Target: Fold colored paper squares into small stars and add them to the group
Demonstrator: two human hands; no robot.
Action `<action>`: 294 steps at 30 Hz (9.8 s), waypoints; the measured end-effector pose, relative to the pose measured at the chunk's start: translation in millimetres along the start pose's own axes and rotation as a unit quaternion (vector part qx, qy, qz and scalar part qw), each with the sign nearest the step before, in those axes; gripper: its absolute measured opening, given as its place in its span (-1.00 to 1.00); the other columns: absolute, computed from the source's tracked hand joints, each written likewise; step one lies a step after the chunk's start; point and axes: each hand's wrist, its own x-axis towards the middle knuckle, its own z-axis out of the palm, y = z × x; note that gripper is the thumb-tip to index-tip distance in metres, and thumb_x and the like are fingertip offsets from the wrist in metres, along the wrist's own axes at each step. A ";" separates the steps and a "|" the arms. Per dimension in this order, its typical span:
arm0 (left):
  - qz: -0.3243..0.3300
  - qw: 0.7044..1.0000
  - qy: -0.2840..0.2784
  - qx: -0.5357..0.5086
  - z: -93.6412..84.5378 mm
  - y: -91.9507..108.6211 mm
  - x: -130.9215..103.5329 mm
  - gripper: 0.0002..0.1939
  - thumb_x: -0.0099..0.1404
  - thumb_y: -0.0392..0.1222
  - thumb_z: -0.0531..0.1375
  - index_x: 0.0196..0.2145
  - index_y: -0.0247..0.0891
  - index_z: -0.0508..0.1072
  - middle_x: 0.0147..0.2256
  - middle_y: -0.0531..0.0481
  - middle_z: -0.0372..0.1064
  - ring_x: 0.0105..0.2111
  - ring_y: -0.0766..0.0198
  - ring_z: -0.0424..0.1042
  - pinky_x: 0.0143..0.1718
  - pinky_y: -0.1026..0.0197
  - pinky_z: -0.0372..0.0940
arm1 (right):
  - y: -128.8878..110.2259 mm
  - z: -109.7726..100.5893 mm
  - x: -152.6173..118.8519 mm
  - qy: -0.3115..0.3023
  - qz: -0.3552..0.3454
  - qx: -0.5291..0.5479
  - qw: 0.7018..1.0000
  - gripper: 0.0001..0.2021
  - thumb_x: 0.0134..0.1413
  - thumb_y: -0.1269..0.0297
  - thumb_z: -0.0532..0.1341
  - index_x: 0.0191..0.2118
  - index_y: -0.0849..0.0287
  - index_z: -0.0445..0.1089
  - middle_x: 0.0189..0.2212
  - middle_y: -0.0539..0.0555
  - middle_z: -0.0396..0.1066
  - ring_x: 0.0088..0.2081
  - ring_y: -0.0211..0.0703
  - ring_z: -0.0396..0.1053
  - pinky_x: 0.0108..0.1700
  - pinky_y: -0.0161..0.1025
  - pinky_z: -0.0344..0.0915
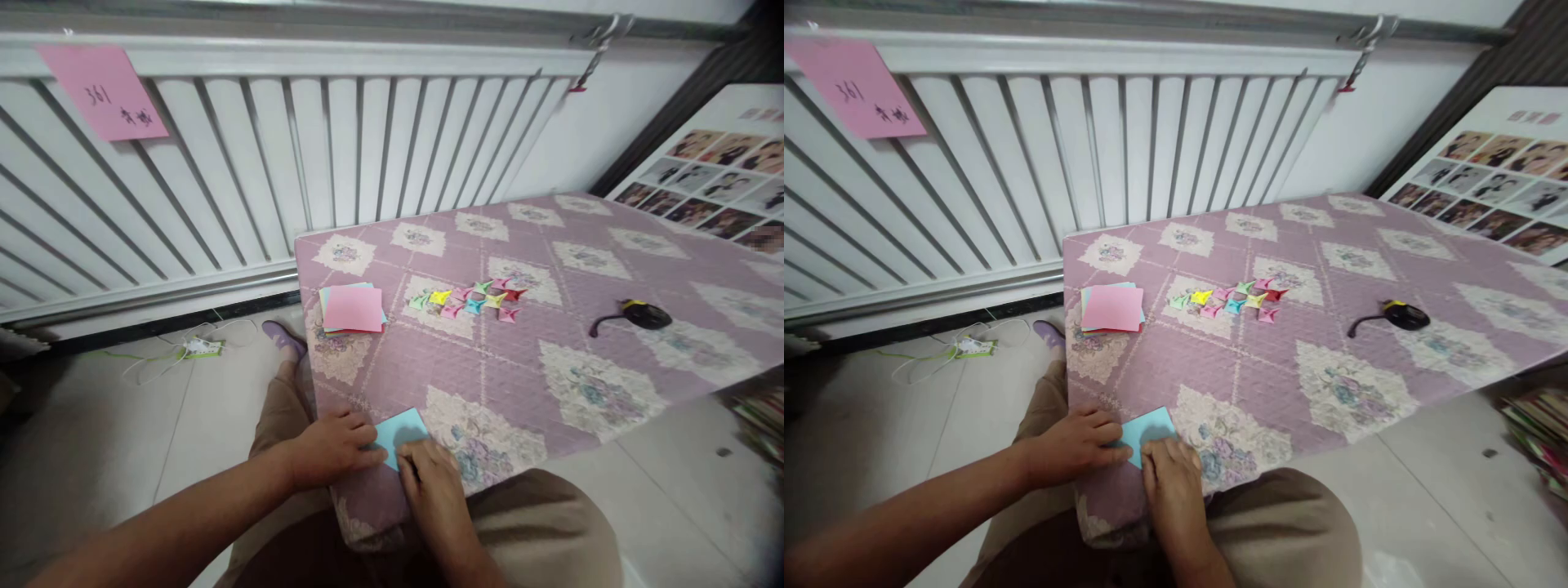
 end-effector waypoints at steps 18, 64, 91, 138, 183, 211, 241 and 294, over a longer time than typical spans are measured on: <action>-0.022 1.000 0.006 0.010 3.0 -2.7 -23.8 -0.76 0.40 -0.21 0.07 0.01 -0.07 0.32 0.00 0.01 0.33 -0.08 0.18 0.28 -0.17 0.11 0.05 | 10.3 13.4 -26.6 0.034 -0.150 -0.030 0.988 -0.75 0.18 0.21 0.15 -0.04 0.06 0.38 -0.15 0.02 0.48 -0.10 -0.05 0.30 0.12 -0.04 -0.03; -0.383 0.815 0.337 -0.273 25.1 52.4 -51.5 -0.79 0.34 -0.31 0.00 -0.17 -0.19 0.41 -0.08 -0.09 0.35 -0.06 0.24 0.38 -0.01 0.08 0.33 | -17.3 -34.9 30.6 0.035 -0.058 -0.017 0.998 -0.86 0.13 0.40 0.07 -0.42 0.12 0.32 -0.47 0.04 0.33 -0.36 -0.11 0.30 -0.29 -0.23 0.20; -0.262 0.930 0.259 0.007 38.9 62.7 -8.3 -0.83 0.33 -0.27 0.10 -0.18 -0.10 0.45 -0.20 -0.05 0.36 -0.16 0.16 0.28 -0.11 0.08 0.12 | -3.3 -2.0 10.1 0.005 0.222 0.356 0.908 -0.82 0.02 0.15 0.14 -0.36 0.14 0.39 -0.50 -0.01 0.41 -0.48 -0.18 0.36 -0.44 -0.28 0.30; -0.468 0.870 -0.033 -0.149 9.1 30.7 11.2 -0.78 0.33 -0.07 0.12 -0.41 -0.19 0.44 -0.31 0.01 0.37 -0.23 0.14 0.31 -0.20 0.08 0.07 | 3.6 11.5 -4.6 -0.002 0.015 -0.041 0.999 -0.79 0.15 0.33 0.14 -0.51 0.12 0.29 -0.43 0.07 0.25 -0.31 -0.04 0.19 -0.23 -0.10 0.14; -0.431 0.898 -0.046 -0.078 12.6 20.9 -4.1 -0.80 0.28 -0.03 0.19 -0.36 -0.22 0.40 -0.30 -0.01 0.34 -0.23 0.11 0.28 -0.19 0.07 0.08 | 2.5 6.4 3.4 -0.004 0.019 -0.052 0.998 -0.80 0.16 0.26 0.15 -0.49 0.10 0.27 -0.47 0.04 0.27 -0.35 -0.05 0.21 -0.28 -0.13 0.12; -0.154 0.988 -0.015 0.000 19.9 28.2 -39.6 -0.70 0.41 -0.16 0.04 0.09 -0.08 0.29 0.07 -0.05 0.30 -0.01 0.16 0.23 -0.10 0.09 0.04 | 4.4 5.3 -26.6 0.022 -0.171 -0.059 0.983 -0.75 0.23 0.34 0.04 -0.04 0.12 0.38 -0.14 0.05 0.47 -0.09 -0.09 0.35 0.00 -0.09 0.20; -0.263 0.963 0.055 0.006 38.7 49.4 -46.5 -0.70 0.34 -0.36 0.08 0.01 -0.20 0.37 0.09 -0.09 0.29 0.08 0.13 0.22 0.06 0.06 0.14 | -8.4 -23.2 32.9 -0.113 -0.044 -0.054 0.991 -0.33 -0.03 0.23 0.23 0.24 0.11 0.08 0.22 0.16 0.14 0.26 0.11 -0.04 0.20 0.09 -0.03; -0.332 0.372 0.240 -0.833 -7.9 103.9 6.2 -0.63 0.10 0.02 0.33 -0.31 -0.36 0.43 -0.53 0.01 0.33 -0.56 0.41 0.28 -0.49 0.34 0.13 | -46.0 -70.3 3.1 -0.234 0.185 0.667 0.683 -0.70 0.02 0.09 0.30 -0.20 0.14 0.32 -0.41 0.02 0.46 -0.41 -0.15 0.44 -0.26 -0.14 0.32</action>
